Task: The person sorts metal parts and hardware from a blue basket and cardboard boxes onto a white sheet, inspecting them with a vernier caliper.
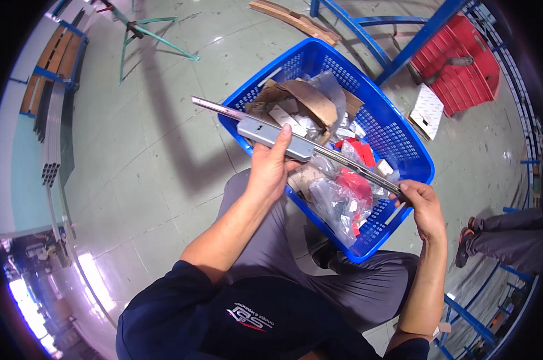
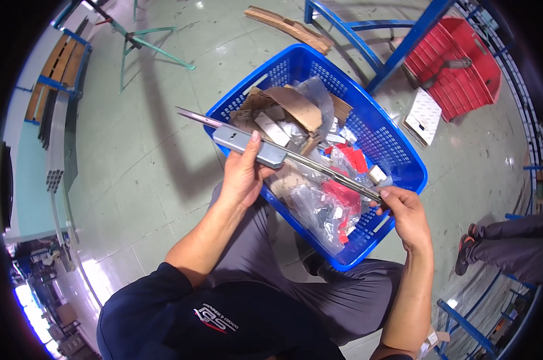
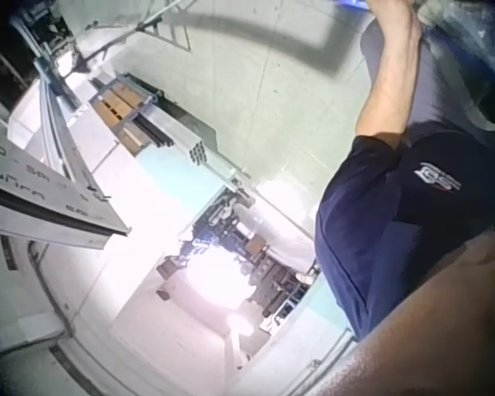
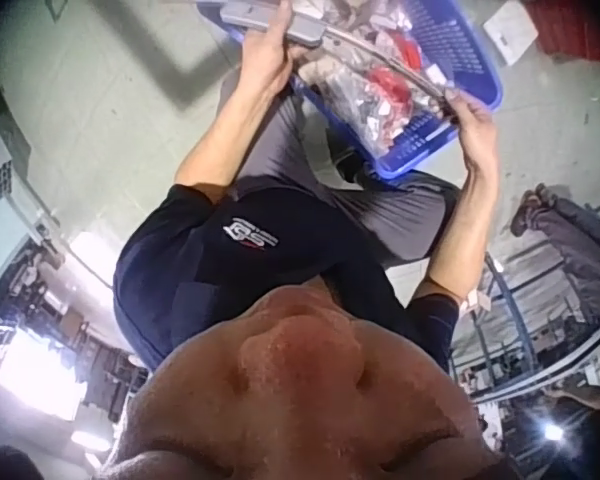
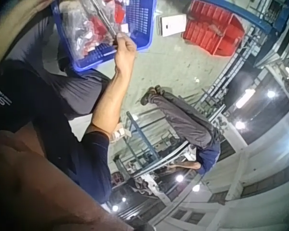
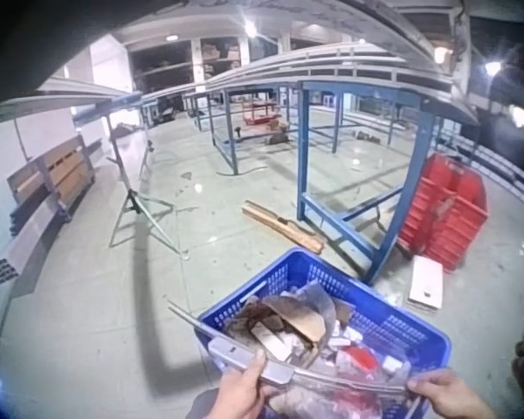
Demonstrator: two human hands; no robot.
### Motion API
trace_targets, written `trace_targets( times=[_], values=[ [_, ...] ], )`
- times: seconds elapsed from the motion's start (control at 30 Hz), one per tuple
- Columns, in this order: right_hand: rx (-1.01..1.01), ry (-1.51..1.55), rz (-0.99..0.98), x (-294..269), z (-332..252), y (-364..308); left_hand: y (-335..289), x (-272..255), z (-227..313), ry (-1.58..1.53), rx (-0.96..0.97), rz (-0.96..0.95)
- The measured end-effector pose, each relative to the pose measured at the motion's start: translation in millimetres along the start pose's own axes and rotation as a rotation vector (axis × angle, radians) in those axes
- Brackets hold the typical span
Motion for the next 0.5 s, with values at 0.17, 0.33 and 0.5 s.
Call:
trace_targets(
  times=[0.17, 0.33, 0.5],
  values=[
    [-0.140, -0.217, -0.203, 23, -16, -8, 2, -19, -2, -0.155, -0.029, -0.259],
    [-0.223, -0.596, -0.517, 58, -22, -28, 0, -30, -6, -0.008, -0.101, -0.126],
    [-0.420, -0.662, -0.120, 43, -57, -36, -9, 79, -28, 0.015, -0.157, -0.346]
  ],
)
Point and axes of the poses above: each hand's wrist, its own y-axis towards the middle knuckle, its own x-axis out of the palm, z = x × y, the point moved 7 cm from there along y, towards the middle knuckle, and after that the axes turned 8 degrees about -x, right-handed, at the moved point
